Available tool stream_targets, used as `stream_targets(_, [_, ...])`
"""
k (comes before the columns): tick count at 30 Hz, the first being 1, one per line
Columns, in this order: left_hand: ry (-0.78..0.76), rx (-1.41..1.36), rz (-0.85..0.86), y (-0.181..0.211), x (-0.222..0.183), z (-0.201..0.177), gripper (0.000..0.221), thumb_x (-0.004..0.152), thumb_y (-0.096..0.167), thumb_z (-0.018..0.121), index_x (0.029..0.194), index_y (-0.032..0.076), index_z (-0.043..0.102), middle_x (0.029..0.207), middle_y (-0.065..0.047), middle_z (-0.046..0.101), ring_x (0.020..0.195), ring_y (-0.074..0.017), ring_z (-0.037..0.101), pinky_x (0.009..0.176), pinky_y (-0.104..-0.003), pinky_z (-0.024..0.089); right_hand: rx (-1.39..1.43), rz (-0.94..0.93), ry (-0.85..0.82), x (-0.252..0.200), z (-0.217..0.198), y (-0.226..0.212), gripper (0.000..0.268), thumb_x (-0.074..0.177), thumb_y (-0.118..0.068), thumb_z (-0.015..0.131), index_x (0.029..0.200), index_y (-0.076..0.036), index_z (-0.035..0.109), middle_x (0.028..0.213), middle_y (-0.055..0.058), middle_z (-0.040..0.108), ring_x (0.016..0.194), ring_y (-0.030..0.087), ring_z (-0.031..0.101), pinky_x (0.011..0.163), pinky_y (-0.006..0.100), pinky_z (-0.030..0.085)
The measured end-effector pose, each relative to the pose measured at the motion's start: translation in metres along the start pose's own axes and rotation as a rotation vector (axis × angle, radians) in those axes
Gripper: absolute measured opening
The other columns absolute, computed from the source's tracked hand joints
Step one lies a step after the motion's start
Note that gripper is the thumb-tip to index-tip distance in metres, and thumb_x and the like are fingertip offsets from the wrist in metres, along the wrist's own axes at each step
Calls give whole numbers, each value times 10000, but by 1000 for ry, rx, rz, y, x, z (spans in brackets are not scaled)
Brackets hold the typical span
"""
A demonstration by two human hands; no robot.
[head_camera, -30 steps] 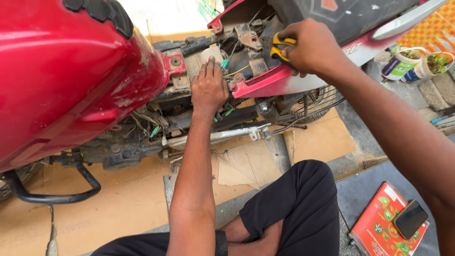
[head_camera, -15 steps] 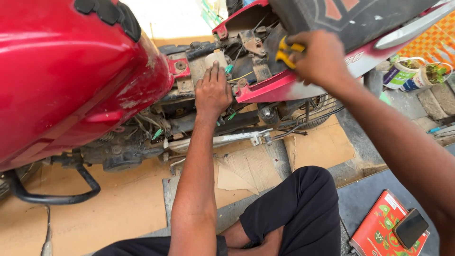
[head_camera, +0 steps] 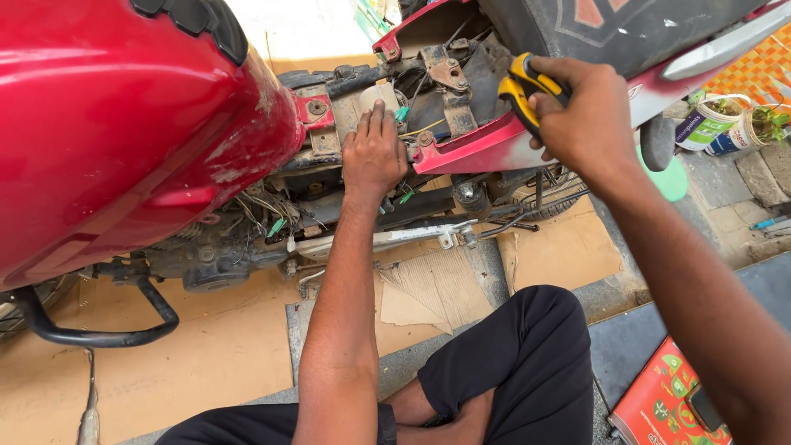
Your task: The person sits on the floor and works on the motorcycle's wiring harness under the seat. They use pliers to strip wire ends, connect wires, and adjust connections within the harness. The person handles multiple wires and connectors while seated.
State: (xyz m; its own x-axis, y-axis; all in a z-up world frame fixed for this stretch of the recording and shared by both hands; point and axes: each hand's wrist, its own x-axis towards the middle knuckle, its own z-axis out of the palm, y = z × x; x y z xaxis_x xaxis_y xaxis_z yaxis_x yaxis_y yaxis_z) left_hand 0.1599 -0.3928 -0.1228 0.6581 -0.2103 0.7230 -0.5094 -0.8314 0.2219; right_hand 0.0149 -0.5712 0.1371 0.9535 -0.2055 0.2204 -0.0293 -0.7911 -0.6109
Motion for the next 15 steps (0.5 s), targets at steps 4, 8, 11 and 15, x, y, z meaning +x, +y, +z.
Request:
stream_targets(4, [8,1,8,3,1,-5,475,871,202,665,1293,-11,624,1405,-231,612,1258,-356,632,937,-494,557,-32,140,-133,-1,6,1,387,919,-54,709,1306,-55,683,1011,140,749,571,183,689,451,337,545])
stream_targets(8, [32,1,20,3,6,-6,481,855,193,668,1290,-8,624,1405,-220,616,1255,-354,635,931,-489,555,190,177,-229,3,4,15,413,938,-40,682,1349,-73,681,961,201,765,568,164,653,454,321,496])
stream_targets(11, [24,-19,5,3,3,-8,472,857,191,674,1283,-9,624,1403,-222,618,1250,-361,634,918,-488,557,132,82,-71,-4,7,7,377,940,-33,676,1315,-60,691,1072,115,757,592,160,695,444,325,528])
stream_targets(15, [39,-29,17,2,3,-7,478,857,190,672,1286,-14,618,1411,-225,615,1254,-362,635,910,-487,560,99,130,15,3,12,12,394,944,-33,660,1336,-72,662,1007,135,762,564,178,707,439,321,547])
